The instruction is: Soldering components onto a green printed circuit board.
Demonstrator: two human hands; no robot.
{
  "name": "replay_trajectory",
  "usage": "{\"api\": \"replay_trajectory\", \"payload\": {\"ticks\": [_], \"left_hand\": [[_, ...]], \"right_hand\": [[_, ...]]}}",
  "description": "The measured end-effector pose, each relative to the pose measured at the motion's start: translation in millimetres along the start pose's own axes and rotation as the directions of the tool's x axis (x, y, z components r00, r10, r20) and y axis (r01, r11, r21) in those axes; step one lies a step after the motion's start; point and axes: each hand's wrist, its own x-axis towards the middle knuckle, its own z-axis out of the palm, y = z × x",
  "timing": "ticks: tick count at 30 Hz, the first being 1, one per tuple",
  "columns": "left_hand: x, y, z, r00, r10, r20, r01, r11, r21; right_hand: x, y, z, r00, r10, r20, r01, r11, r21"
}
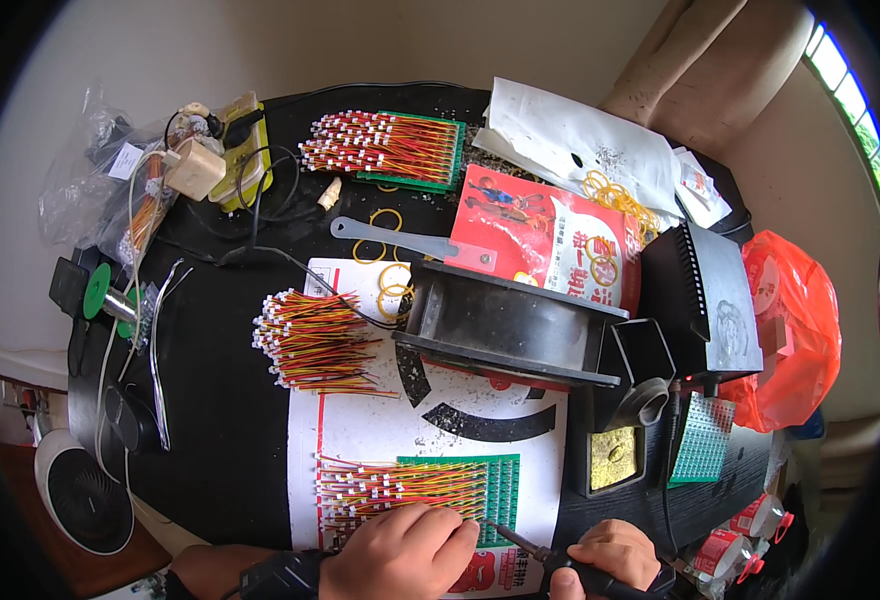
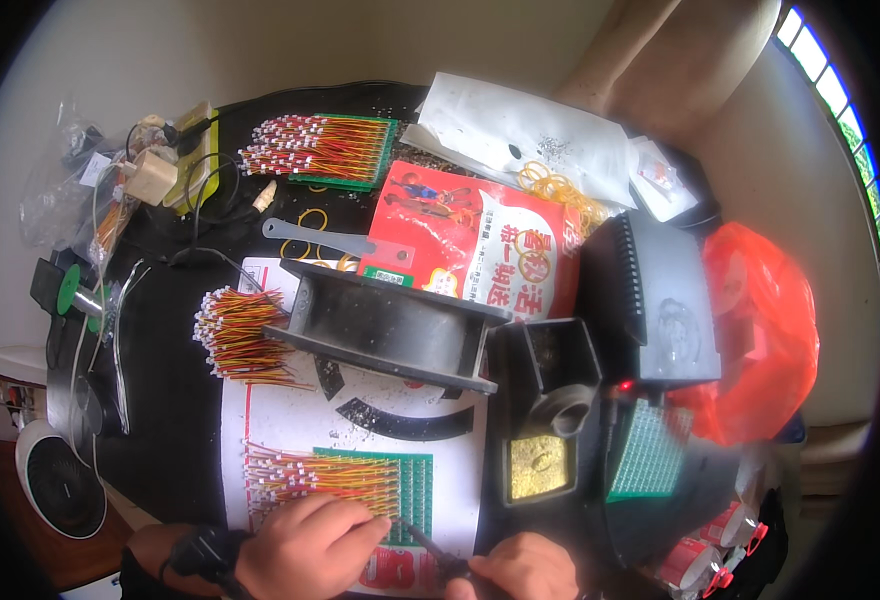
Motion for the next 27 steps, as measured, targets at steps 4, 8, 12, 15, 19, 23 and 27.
{"api": "replay_trajectory", "payload": {"ticks": [4,8,12,15,19,23,27], "left_hand": [[0.0,-0.7,-0.6,1.000,-0.007,0.018,0.007,1.000,-0.009],[0.2,-1.1,-1.0,1.000,-0.013,0.018,0.013,1.000,-0.014],[0.7,-1.5,-1.3,1.000,-0.011,0.014,0.011,1.000,-0.016],[1.4,-1.5,-0.7,1.000,-0.002,0.003,0.002,1.000,-0.007],[1.5,-1.1,-1.1,1.000,0.008,0.001,-0.008,1.000,-0.001],[1.5,-0.8,-0.9,1.000,0.016,0.002,-0.016,1.000,0.005],[0.9,-1.0,-0.5,1.000,0.014,0.018,-0.014,1.000,0.001]], "right_hand": [[1.4,-1.5,1.4,1.000,0.000,-0.001,0.000,1.000,-0.014],[2.1,1.7,1.0,1.000,-0.007,0.014,0.008,1.000,-0.012],[0.5,2.0,0.1,1.000,-0.015,0.027,0.015,1.000,-0.007],[-1.5,-6.3,1.6,0.989,0.148,-0.013,-0.148,0.988,-0.032],[-2.2,-15.1,2.6,0.876,0.479,-0.053,-0.481,0.876,-0.025],[1.0,-3.4,-1.5,1.000,-0.012,0.027,0.012,1.000,0.000],[5.2,-1.5,-2.7,1.000,0.025,0.000,-0.025,0.999,0.028]]}}
